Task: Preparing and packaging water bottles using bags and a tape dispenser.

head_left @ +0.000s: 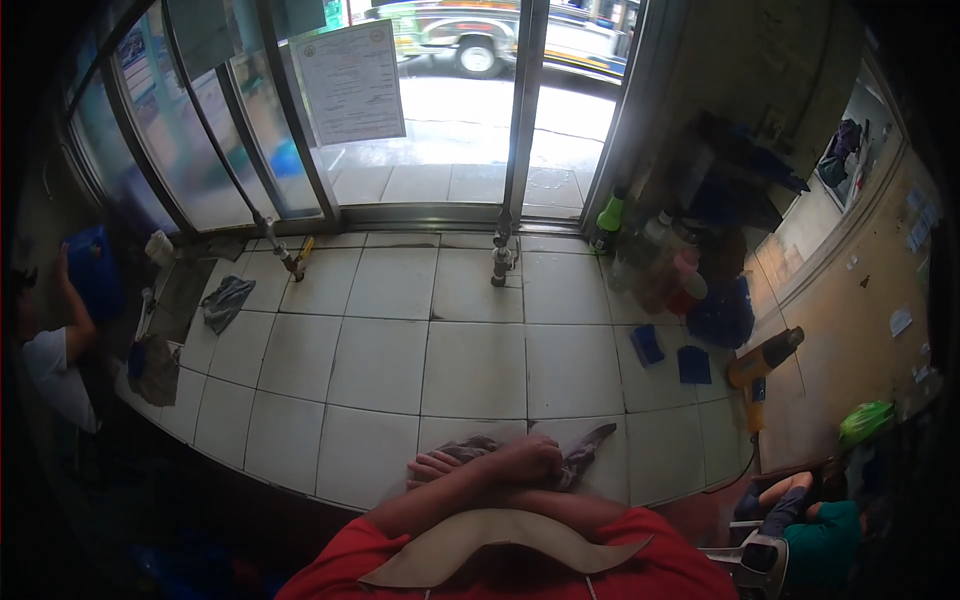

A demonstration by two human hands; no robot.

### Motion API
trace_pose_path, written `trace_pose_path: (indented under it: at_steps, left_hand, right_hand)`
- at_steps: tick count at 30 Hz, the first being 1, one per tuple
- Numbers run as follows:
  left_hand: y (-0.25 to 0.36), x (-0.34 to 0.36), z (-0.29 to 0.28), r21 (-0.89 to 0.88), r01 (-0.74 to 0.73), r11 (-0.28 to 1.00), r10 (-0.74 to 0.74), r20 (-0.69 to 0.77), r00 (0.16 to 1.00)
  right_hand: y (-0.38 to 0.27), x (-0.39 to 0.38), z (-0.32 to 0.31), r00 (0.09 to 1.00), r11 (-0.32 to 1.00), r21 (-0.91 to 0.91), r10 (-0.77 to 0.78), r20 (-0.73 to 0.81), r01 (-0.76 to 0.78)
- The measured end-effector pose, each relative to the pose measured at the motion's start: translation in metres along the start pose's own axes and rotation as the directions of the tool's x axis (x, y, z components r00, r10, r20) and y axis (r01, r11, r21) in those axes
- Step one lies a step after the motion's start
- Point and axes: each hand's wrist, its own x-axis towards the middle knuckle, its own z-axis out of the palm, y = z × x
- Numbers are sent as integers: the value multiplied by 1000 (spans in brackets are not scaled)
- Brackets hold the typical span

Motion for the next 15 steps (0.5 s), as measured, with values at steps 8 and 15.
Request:
trace_pose_path:
  at_steps: [8, 15]
  left_hand:
    - [10, 0, -3, 9, 25, 1000, -25, -29, 999]
    - [10, 1, -4, -4, 15, 1000, -15, -28, 999]
  right_hand:
    - [-2, -1, -1, 1000, 1000, -8, -4, 23, 4]
    - [-2, 1, -6, 1000, 1000, 0, -9, 5, 9]
